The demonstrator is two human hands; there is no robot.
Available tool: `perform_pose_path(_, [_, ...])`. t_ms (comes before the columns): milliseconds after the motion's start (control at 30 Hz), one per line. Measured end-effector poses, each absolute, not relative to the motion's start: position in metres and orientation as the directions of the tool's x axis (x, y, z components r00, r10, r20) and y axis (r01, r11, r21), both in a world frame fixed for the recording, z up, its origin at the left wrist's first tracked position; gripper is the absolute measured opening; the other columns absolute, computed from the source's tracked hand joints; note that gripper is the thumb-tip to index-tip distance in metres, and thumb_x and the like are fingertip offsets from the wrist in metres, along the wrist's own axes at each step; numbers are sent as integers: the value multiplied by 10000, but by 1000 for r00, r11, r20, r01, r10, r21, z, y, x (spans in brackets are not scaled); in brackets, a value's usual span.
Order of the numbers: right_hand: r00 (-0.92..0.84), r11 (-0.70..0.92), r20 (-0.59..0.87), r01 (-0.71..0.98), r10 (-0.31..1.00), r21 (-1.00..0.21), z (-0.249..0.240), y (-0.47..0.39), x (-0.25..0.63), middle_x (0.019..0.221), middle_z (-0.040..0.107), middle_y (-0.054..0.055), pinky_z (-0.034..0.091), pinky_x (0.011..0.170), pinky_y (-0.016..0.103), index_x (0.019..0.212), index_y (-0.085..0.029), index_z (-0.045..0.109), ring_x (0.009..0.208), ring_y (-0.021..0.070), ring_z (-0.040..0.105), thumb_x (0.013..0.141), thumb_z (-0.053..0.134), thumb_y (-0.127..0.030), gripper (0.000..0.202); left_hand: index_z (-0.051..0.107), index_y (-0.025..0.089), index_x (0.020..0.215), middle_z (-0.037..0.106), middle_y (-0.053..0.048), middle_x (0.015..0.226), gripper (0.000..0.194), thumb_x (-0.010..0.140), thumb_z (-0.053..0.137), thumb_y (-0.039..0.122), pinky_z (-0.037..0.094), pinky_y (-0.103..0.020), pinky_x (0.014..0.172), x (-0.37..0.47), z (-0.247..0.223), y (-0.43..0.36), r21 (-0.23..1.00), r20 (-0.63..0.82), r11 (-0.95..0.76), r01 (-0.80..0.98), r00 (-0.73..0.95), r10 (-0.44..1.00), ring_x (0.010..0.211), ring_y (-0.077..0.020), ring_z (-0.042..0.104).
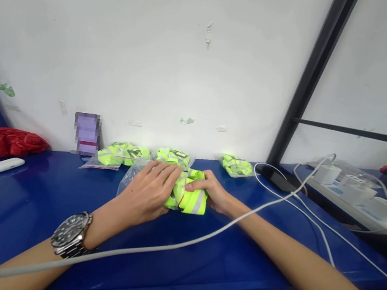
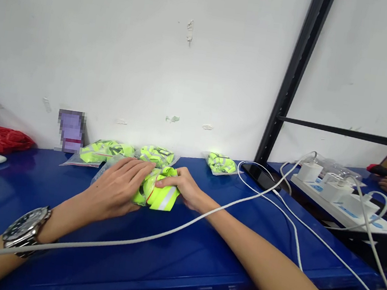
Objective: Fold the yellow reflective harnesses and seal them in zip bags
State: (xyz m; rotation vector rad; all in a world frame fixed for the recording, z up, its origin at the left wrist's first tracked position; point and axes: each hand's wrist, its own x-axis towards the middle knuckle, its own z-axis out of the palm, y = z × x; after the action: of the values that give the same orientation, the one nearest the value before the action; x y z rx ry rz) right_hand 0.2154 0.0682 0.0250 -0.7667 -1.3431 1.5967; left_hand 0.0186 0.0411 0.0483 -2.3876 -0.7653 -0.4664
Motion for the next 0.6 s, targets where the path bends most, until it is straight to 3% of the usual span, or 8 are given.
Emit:
perform_pose_path(200, [-580, -85, 50, -204, 813, -975, 23, 63, 220, 813, 680, 44, 514, 666, 268, 857, -119, 672, 707, 147, 632, 619, 818, -296, 331, 382, 40, 1290, 572, -229, 1225, 727, 634, 664, 169, 494, -460, 925, 12, 33, 50, -328, 538, -701, 634, 735, 413, 1117, -339, 574])
perform_pose_path(333, [-700, 30, 121, -142, 704, -989, 23, 63, 227, 831, 657, 40, 488, 671, 236, 897, -99, 663, 727, 127, 596, 556, 864, -296, 442, 362, 23, 1301, 572, -251, 1219, 743, 646, 674, 185, 515, -460, 913, 6, 30, 55, -264, 558, -734, 626, 720, 413, 1114, -344, 588])
perform_pose_path(600, [-588, 154, 269, -239, 763, -959, 11, 62, 213, 757, 617, 20, 439, 605, 233, 843, -92, 640, 657, 122, 535, 472, 889, -429, 560, 369, 27, 1311, 571, -264, 1204, 644, 772, 631, 263, 506, -513, 926, 10, 26, 51, -314, 596, -768, 557, 746, 297, 1140, -357, 562])
